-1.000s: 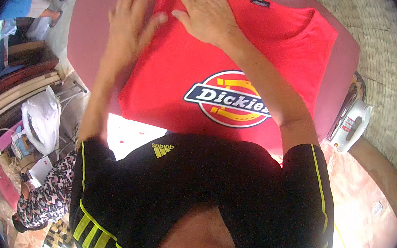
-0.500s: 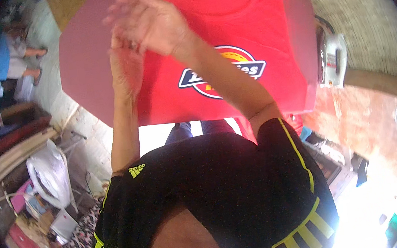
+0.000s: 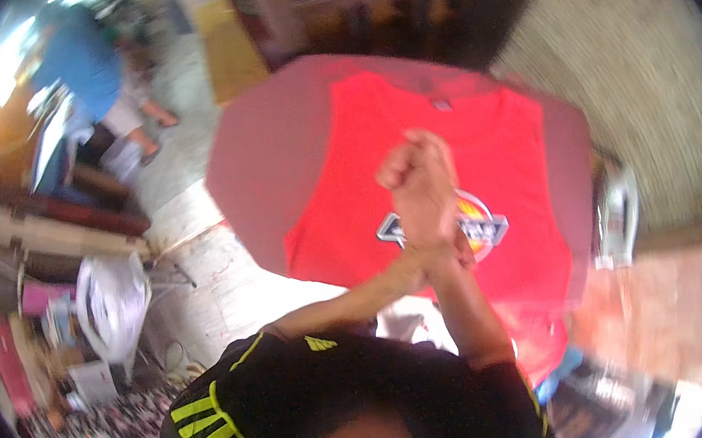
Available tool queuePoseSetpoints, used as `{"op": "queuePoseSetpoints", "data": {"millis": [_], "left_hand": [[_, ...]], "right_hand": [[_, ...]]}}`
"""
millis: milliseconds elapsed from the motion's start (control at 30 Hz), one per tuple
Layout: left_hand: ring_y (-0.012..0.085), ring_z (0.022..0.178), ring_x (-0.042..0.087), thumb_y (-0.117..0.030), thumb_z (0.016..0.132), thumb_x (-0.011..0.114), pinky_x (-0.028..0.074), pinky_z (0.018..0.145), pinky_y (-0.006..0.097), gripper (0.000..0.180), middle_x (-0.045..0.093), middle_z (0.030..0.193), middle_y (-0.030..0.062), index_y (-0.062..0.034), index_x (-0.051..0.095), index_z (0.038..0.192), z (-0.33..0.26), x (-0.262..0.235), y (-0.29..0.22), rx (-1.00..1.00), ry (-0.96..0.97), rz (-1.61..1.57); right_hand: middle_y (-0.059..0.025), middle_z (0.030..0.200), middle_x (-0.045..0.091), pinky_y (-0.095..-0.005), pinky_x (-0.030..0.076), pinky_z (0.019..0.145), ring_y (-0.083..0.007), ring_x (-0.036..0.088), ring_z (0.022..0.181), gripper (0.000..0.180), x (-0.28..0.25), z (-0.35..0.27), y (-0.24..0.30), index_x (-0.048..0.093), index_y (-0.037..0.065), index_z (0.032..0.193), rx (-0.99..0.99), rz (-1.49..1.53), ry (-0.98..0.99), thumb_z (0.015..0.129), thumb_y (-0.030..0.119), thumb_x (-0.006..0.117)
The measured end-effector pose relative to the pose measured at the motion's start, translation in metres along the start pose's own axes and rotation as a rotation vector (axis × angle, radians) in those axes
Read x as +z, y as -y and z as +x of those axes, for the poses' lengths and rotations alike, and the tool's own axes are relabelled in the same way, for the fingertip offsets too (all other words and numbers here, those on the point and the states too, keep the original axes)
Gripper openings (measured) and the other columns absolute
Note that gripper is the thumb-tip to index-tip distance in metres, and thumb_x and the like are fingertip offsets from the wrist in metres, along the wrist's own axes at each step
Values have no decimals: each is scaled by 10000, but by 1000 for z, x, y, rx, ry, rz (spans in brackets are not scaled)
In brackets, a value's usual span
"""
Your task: The person irons a red t-shirt on a pink ironing board. They smooth the fabric with their hands and move the iron across the shirt's body and sleeves, flipping the garment to treat different sections.
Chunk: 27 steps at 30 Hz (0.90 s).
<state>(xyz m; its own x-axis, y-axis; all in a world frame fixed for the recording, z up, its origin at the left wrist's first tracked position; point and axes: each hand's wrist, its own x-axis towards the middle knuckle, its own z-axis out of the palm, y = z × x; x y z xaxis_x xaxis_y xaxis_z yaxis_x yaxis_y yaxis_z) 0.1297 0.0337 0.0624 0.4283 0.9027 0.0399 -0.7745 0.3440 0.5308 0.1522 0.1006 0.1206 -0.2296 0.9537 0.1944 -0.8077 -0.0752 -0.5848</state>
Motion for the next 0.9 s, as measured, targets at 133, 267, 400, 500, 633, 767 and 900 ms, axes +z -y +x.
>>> {"op": "queuePoseSetpoints", "data": {"millis": [133, 267, 400, 500, 633, 767, 900], "left_hand": [[154, 868, 621, -88, 825, 785, 518, 756, 298, 308, 608, 923, 42, -39, 568, 1038, 5, 34, 29, 176, -368, -46], [149, 826, 634, -70, 828, 778, 524, 729, 298, 371, 618, 905, 43, -50, 533, 1106, 8, 44, 73, 259, -503, -81], [189, 834, 651, -33, 819, 765, 533, 733, 321, 535, 630, 931, 77, -54, 455, 1255, -6, 58, 90, 168, -284, -135], [214, 839, 659, -121, 854, 751, 535, 740, 344, 533, 635, 932, 93, -46, 440, 1280, -8, 72, 99, 198, -28, -50], [208, 792, 648, -244, 930, 675, 528, 718, 329, 465, 630, 938, 118, -41, 439, 1276, -1, 93, 88, 241, 292, -103], [197, 764, 638, -270, 965, 622, 521, 704, 317, 390, 624, 943, 131, -35, 467, 1235, 14, 120, 61, 504, 369, -24], [175, 731, 612, -300, 1019, 512, 493, 669, 297, 293, 602, 892, 129, -27, 499, 1124, 30, 138, 39, 881, 61, 361]], "right_hand": [[-112, 856, 619, -332, 499, 683, -203, 604, 744, 198, -19, -6, 9, 563, 21, 1150, -348, -820, 107, 965, 92, 556], [-138, 869, 632, -322, 529, 691, -227, 646, 770, 219, -36, -25, 27, 615, -5, 1072, -617, -1377, 358, 859, -55, 617], [-91, 883, 607, -292, 510, 714, -183, 612, 765, 240, -46, -55, 50, 582, 12, 1124, -386, -1042, 244, 893, -50, 600], [-45, 913, 548, -254, 468, 723, -102, 535, 759, 246, -35, -75, 79, 529, 19, 1207, -146, -564, 130, 962, 10, 544], [-77, 980, 519, -239, 417, 692, -123, 467, 731, 282, -24, -104, 116, 519, 1, 1198, 277, 337, 192, 1000, 201, 502], [-149, 1106, 611, -318, 447, 796, -226, 551, 849, 508, -41, -130, 87, 491, 19, 1248, -285, 27, 444, 861, 303, 653], [-182, 1255, 540, -371, 424, 952, -249, 539, 1080, 679, -30, -156, 96, 380, -6, 1366, -533, -538, 230, 836, 270, 703]]}}
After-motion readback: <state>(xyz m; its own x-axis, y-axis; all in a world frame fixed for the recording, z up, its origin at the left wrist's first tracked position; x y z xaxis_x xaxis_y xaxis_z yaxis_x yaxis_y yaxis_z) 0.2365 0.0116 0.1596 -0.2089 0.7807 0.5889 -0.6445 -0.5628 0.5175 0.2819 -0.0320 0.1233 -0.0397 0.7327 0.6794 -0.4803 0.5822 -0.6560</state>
